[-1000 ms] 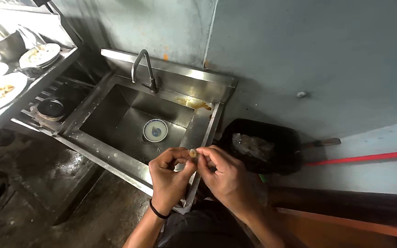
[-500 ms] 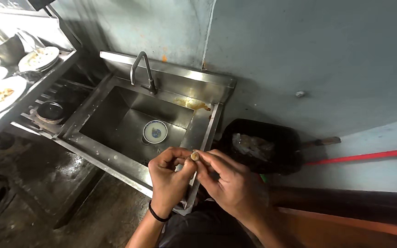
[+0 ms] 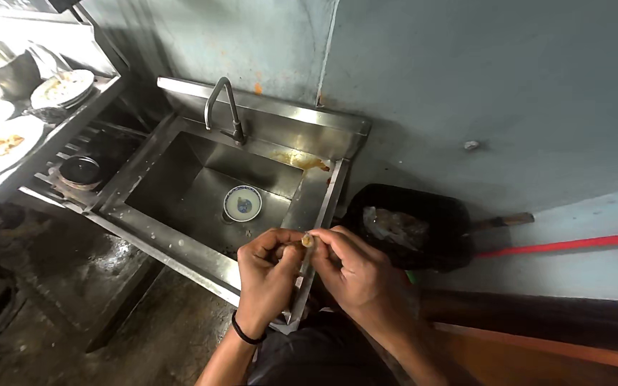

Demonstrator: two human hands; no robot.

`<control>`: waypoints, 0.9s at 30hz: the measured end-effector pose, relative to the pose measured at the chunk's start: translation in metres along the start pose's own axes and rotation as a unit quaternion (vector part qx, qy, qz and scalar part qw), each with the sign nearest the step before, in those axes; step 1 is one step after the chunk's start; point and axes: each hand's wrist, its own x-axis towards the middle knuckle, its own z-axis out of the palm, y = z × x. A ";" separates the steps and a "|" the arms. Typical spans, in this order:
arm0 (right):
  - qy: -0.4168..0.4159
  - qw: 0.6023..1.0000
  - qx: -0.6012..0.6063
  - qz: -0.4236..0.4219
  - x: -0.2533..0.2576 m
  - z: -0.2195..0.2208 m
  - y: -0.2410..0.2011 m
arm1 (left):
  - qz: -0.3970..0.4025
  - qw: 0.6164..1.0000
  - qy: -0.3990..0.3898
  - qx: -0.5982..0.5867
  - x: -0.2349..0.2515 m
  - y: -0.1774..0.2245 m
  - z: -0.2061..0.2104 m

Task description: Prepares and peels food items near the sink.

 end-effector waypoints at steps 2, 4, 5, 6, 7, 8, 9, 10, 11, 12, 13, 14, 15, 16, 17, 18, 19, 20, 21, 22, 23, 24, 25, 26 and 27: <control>-0.002 1.000 -0.017 -0.003 0.003 0.000 0.001 | -0.008 1.000 -0.019 -0.017 0.001 0.002 0.000; -0.009 0.999 -0.030 -0.015 0.002 0.000 0.001 | -0.002 0.999 -0.016 -0.031 0.001 0.001 0.001; -0.011 0.999 -0.030 -0.021 0.002 0.001 0.001 | 0.002 1.000 -0.011 -0.029 0.001 0.000 0.001; -0.015 0.999 -0.025 -0.026 0.002 0.001 0.000 | 0.004 1.000 -0.008 -0.023 0.002 -0.001 0.000; -0.020 0.999 -0.020 -0.030 0.002 -0.001 0.000 | 0.005 1.000 -0.006 -0.016 0.002 -0.001 -0.001; -0.023 0.999 -0.014 -0.034 0.003 -0.003 0.000 | 0.004 1.000 -0.006 -0.007 0.002 0.000 -0.002; -0.025 0.999 -0.010 -0.038 0.003 -0.004 0.000 | 0.006 1.000 -0.009 0.000 0.001 0.001 -0.004; -0.024 0.999 -0.007 -0.044 0.004 -0.005 0.000 | 0.010 1.000 -0.017 0.006 0.001 0.001 -0.006; -0.025 0.998 -0.007 -0.050 0.004 -0.007 0.000 | 0.017 0.999 -0.028 0.013 0.001 0.001 -0.008; -0.027 0.998 -0.010 -0.054 0.005 -0.009 0.000 | 0.027 0.999 -0.041 0.019 0.001 0.001 -0.009; -0.029 0.998 -0.012 -0.060 0.005 -0.010 0.001 | 0.037 0.998 -0.055 0.023 0.001 0.001 -0.011; -0.030 0.997 -0.014 -0.065 0.005 -0.012 0.002 | 0.047 0.996 -0.069 0.021 0.001 0.001 -0.012; -0.029 0.997 -0.015 -0.071 0.006 -0.012 0.002 | 0.056 0.995 -0.082 0.018 0.002 0.001 -0.013; -0.030 0.997 -0.018 -0.075 0.006 -0.012 0.003 | 0.063 0.994 -0.092 0.017 0.001 0.001 -0.014; -0.034 0.997 -0.019 -0.074 0.007 -0.013 0.003 | 0.066 0.993 -0.098 0.021 0.001 0.001 -0.014; -0.039 0.997 -0.011 -0.065 0.008 -0.013 0.004 | 0.066 0.993 -0.100 0.024 0.000 0.001 -0.014; -0.045 0.998 0.007 -0.045 0.010 -0.012 0.005 | 0.062 0.993 -0.100 0.022 0.000 0.001 -0.013; -0.052 0.998 0.037 -0.013 0.011 -0.011 0.006 | 0.056 0.993 -0.100 0.013 0.000 0.000 -0.013; -0.062 0.995 0.072 0.023 0.012 -0.011 0.007 | 0.051 0.994 -0.100 -0.001 0.000 -0.002 -0.012; -0.070 0.990 0.104 0.058 0.012 -0.011 0.007 | 0.046 0.994 -0.096 -0.014 0.000 -0.004 -0.011; -0.075 0.986 0.125 0.085 0.012 -0.011 0.006 | 0.038 0.995 -0.090 -0.025 0.000 -0.005 -0.010; -0.075 0.983 0.136 0.101 0.012 -0.010 0.005 | 0.031 0.996 -0.079 -0.032 0.000 -0.007 -0.009; -0.076 0.982 0.138 0.108 0.011 -0.009 0.004 | 0.026 0.997 -0.069 -0.035 0.001 -0.007 -0.008; -0.078 0.980 0.140 0.117 0.010 -0.009 0.003 | 0.021 0.997 -0.060 -0.040 0.002 -0.008 -0.007; -0.081 0.977 0.149 0.129 0.009 -0.009 0.001 | 0.015 0.998 -0.048 -0.049 0.002 -0.009 -0.006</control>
